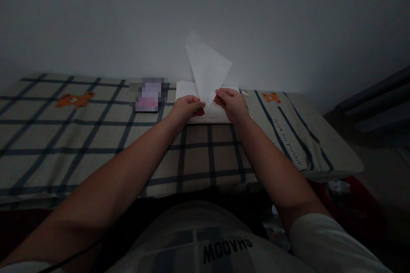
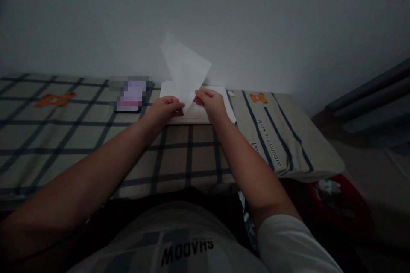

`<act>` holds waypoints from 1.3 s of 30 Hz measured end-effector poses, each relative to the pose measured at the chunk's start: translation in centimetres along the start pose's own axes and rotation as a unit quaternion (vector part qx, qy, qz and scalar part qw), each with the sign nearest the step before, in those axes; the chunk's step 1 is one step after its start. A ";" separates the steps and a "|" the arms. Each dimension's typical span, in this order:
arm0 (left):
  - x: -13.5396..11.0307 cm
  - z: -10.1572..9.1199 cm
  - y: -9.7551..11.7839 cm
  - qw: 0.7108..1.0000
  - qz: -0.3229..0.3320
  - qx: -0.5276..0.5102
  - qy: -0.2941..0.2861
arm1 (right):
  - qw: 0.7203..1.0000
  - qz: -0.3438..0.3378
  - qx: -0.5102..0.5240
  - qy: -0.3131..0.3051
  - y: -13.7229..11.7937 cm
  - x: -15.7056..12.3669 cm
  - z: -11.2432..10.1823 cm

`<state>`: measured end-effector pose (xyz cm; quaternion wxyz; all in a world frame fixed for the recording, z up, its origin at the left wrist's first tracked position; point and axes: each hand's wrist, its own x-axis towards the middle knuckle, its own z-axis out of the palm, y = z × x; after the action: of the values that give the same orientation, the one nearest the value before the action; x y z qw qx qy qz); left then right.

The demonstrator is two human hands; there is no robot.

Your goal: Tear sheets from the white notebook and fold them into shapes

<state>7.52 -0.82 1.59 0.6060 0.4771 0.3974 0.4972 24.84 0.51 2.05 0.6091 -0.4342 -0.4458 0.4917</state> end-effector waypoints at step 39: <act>0.8 -0.6 0.6 0.994 0.030 -0.077 0.072 | 0.999 -0.014 -0.035 -0.004 0.6 0.1 0.0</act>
<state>6.99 0.13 2.03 0.5956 0.4035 0.3865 0.5771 24.71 0.64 1.53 0.5984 -0.4471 -0.4715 0.4687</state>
